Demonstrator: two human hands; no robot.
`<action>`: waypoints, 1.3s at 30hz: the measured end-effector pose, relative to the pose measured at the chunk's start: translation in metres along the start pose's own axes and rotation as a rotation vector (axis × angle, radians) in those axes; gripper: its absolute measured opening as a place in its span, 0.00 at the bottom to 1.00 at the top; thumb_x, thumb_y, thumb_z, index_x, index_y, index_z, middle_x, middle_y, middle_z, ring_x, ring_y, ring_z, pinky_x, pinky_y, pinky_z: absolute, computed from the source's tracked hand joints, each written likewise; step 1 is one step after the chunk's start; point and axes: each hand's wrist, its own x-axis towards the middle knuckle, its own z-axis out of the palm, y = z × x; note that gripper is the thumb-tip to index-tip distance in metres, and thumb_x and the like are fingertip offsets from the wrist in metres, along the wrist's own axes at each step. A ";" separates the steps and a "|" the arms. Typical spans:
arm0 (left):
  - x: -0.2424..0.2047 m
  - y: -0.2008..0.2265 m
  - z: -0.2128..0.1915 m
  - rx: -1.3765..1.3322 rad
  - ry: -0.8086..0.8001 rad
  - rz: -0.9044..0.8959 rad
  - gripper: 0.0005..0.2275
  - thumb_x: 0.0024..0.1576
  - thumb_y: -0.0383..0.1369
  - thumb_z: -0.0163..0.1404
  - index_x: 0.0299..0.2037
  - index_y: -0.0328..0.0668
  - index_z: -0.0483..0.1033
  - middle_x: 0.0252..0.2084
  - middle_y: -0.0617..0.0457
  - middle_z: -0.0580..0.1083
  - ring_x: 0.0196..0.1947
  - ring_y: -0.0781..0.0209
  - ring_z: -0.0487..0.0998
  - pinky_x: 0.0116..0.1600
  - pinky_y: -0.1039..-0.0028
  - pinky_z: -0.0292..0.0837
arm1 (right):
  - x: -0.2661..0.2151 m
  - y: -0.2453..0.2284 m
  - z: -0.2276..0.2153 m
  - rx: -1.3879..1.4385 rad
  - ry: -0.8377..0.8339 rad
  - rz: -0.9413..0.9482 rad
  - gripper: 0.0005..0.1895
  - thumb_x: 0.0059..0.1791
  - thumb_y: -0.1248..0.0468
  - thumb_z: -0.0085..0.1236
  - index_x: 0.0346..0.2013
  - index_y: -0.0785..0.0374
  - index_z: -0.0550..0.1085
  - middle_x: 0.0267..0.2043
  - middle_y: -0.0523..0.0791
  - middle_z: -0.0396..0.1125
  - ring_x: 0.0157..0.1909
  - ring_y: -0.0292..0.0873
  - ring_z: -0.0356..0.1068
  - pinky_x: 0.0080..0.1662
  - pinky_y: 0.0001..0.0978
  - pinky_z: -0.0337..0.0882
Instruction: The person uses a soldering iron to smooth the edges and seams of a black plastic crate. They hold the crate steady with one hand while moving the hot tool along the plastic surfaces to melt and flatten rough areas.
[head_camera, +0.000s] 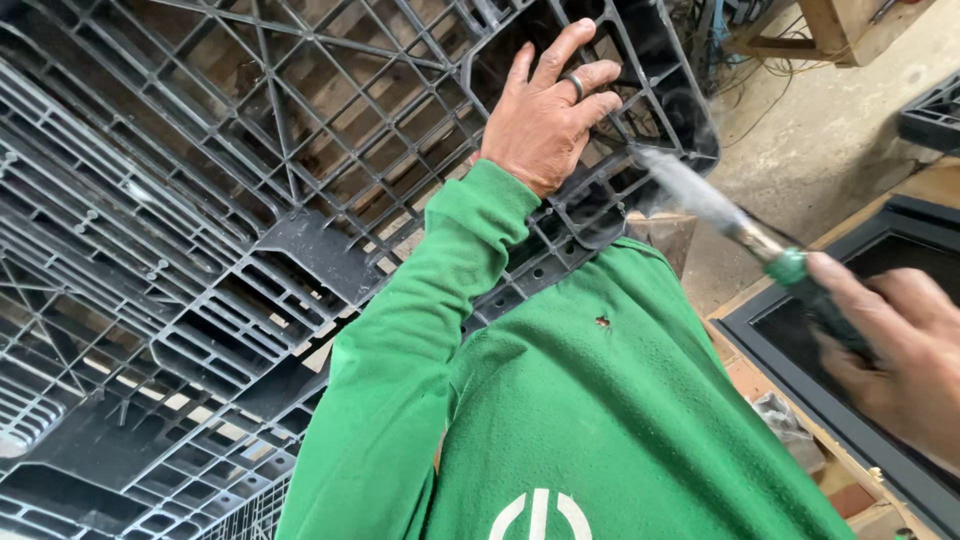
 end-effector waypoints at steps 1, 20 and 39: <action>-0.002 -0.001 0.000 0.001 -0.005 -0.006 0.11 0.58 0.27 0.58 0.49 0.53 0.82 0.64 0.64 0.71 0.76 0.54 0.52 0.73 0.38 0.55 | -0.002 0.011 0.003 -0.005 0.049 -0.046 0.44 0.39 0.66 0.66 0.71 0.52 0.70 0.43 0.51 0.65 0.37 0.48 0.68 0.41 0.40 0.72; 0.009 0.025 -0.011 0.088 -0.033 -0.107 0.16 0.48 0.29 0.62 0.48 0.54 0.82 0.66 0.57 0.63 0.73 0.47 0.56 0.76 0.42 0.50 | 0.159 0.193 0.003 -0.423 -0.113 -0.852 0.47 0.38 0.68 0.61 0.74 0.53 0.62 0.39 0.35 0.63 0.28 0.36 0.58 0.30 0.32 0.65; 0.007 0.092 0.033 0.290 0.122 -0.507 0.25 0.53 0.21 0.55 0.61 0.60 0.75 0.76 0.61 0.60 0.59 0.55 0.75 0.65 0.61 0.69 | 0.256 0.111 -0.108 -0.860 0.084 -1.391 0.36 0.43 0.60 0.51 0.68 0.43 0.69 0.37 0.39 0.59 0.25 0.34 0.64 0.26 0.27 0.65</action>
